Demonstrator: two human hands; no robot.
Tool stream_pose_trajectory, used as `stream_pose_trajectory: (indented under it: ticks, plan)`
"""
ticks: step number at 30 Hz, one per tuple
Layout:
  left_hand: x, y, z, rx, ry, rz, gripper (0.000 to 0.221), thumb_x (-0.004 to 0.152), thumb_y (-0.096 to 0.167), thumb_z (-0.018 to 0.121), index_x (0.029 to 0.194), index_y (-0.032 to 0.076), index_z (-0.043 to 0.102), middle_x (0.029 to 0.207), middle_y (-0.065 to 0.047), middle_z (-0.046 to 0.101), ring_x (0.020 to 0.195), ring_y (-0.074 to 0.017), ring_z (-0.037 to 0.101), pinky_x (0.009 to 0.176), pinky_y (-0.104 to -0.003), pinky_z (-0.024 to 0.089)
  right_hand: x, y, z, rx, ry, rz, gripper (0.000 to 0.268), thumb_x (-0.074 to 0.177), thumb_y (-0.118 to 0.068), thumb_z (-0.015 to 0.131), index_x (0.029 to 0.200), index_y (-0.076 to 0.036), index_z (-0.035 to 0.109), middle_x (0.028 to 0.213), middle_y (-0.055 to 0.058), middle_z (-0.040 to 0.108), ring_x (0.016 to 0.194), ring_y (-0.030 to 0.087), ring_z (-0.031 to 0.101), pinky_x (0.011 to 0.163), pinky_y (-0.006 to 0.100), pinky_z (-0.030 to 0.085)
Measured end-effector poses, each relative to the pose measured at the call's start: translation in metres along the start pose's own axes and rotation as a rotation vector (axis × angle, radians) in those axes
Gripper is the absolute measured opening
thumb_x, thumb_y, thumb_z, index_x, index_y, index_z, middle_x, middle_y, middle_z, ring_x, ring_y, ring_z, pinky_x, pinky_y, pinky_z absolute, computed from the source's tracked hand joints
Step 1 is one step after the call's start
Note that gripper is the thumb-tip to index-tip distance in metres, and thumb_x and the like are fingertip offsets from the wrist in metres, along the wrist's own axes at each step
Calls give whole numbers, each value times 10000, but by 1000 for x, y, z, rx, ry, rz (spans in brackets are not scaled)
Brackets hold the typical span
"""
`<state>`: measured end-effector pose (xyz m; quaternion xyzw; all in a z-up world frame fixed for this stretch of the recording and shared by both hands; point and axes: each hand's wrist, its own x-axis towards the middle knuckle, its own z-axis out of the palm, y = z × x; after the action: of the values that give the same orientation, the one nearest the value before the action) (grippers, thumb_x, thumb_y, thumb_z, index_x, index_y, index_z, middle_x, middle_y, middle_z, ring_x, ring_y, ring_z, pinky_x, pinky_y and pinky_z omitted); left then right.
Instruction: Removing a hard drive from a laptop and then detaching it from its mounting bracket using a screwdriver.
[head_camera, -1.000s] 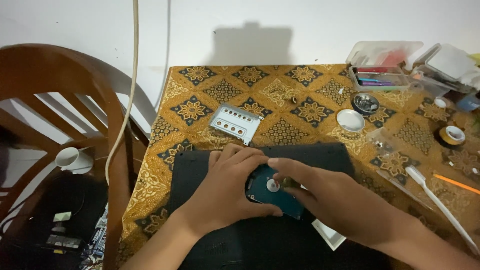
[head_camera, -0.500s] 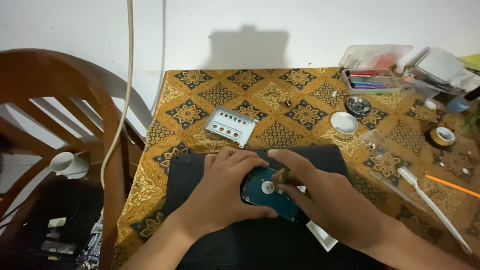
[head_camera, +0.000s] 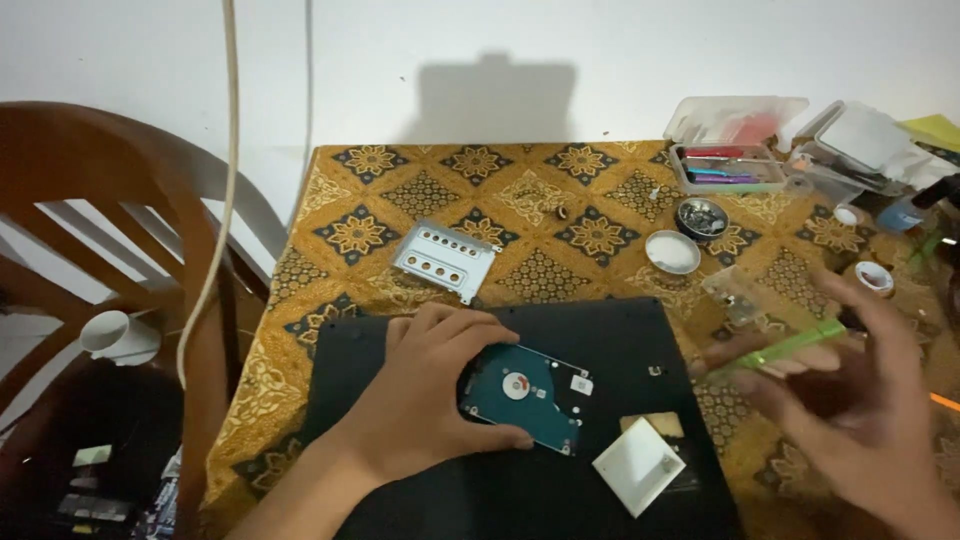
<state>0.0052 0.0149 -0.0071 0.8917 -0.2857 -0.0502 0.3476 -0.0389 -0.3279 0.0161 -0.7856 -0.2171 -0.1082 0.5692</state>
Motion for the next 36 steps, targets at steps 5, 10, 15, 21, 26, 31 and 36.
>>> stream_pose_trajectory:
  ticks: [5,10,15,21,26,31,36]
  plan:
    - [3,-9,8,47,-13,6,865,709,697,810,1421,243,622,1459,-18,564,1360,-293,426,1056,-579,238,-17,0,0,-8,221,315,1034,686,163,677,1595,-190,334,1022,306,822,905,411,876,929,528,720]
    - [5,-8,5,62,-22,8,894,704,762,744,1431,259,613,1457,-6,571,1354,-275,426,1044,-550,237,-18,0,4,-108,162,451,957,743,44,703,1611,-213,394,926,212,911,962,310,902,930,474,716]
    - [7,-9,2,57,-82,-24,909,700,766,737,1453,277,597,1498,-10,533,1384,-290,392,1050,-576,225,-12,4,-2,-122,200,513,1002,712,40,724,1615,-209,369,968,196,905,923,309,916,823,483,766]
    - [4,-10,6,94,-53,29,867,725,673,837,1453,268,596,1498,-3,550,1345,-305,431,1032,-608,255,-12,23,-16,-168,-11,-133,923,807,42,755,1575,-218,314,1108,140,766,1018,239,842,929,410,805]
    - [4,-11,9,127,0,74,857,716,704,818,1426,267,619,1433,3,581,1323,-297,449,1027,-582,265,-12,21,-12,-157,-26,-104,827,815,15,747,1516,-164,345,958,115,772,835,184,885,695,281,836]
    - [5,-10,7,109,-5,52,863,704,678,853,1430,274,620,1430,-12,586,1351,-295,445,1032,-573,263,-21,28,-12,9,-116,-92,797,837,3,748,1513,-184,371,1005,113,784,888,225,888,806,358,818]
    - [5,-10,8,113,0,49,854,703,686,846,1411,258,634,1410,0,606,1331,-287,461,1032,-556,266,-27,23,-10,-8,-132,-3,684,843,-80,762,1451,-221,482,1007,100,789,883,212,911,767,350,862]
